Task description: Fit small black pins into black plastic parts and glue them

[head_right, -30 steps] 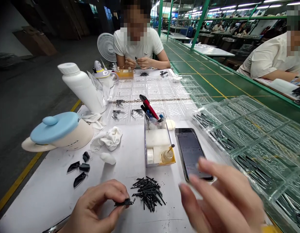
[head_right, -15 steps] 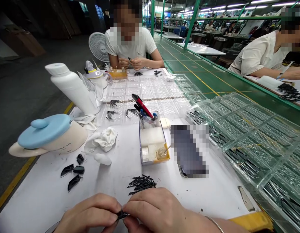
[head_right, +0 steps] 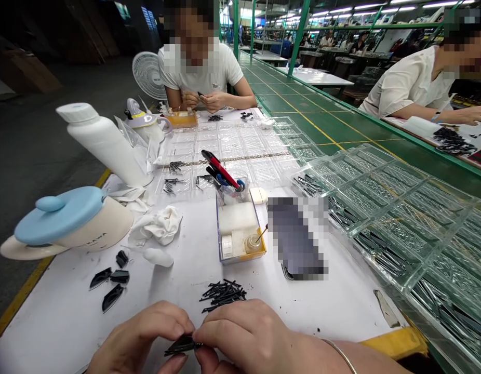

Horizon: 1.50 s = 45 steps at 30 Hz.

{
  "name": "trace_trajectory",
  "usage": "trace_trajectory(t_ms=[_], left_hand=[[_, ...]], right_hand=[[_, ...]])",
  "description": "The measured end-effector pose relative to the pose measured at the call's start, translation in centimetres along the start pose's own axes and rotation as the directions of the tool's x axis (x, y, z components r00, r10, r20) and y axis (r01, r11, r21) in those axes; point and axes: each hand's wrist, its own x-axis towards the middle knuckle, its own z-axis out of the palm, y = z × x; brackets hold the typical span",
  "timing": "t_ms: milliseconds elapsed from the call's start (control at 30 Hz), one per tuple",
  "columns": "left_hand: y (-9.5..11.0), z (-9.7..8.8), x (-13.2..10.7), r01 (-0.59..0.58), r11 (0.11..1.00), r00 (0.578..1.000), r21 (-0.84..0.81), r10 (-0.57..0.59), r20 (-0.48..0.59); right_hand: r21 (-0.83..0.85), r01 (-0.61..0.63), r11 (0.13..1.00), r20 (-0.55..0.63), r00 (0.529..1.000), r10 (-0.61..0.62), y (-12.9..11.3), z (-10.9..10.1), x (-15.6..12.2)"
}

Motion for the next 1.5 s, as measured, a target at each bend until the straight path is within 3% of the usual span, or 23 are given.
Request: trace_trajectory(t_ms=[267, 500, 733, 933, 1500], left_hand=[[-0.2, -0.1, 0.2, -0.076, 0.996, 0.997, 0.037, 0.076, -0.013], [0.3, 0.1, 0.5, -0.112, 0.991, 0.992, 0.078, 0.115, -0.042], [0.8, 0.4, 0.2, -0.07, 0.994, 0.994, 0.079, 0.076, -0.082], [1.2, 0.6, 0.7, -0.086, 0.995, 0.99, 0.054, 0.091, -0.104], [1.1, 1.0, 0.3, -0.083, 0.996, 0.988, 0.018, 0.085, -0.13]], right_hand=[[0.033, 0.017, 0.999, 0.017, 1.0, -0.017, 0.1, 0.1, -0.1], [-0.005, -0.053, 0.999, 0.048, 0.997, 0.053, -0.1, 0.2, -0.4], [0.05, -0.066, 0.997, -0.022, 0.997, 0.067, -0.2, 0.7, -0.3], [0.04, -0.085, 0.996, 0.053, 0.995, 0.082, -0.4, 0.3, -0.2], [0.02, -0.121, 0.992, 0.07, 0.99, 0.12, -1.1, -0.3, 0.0]])
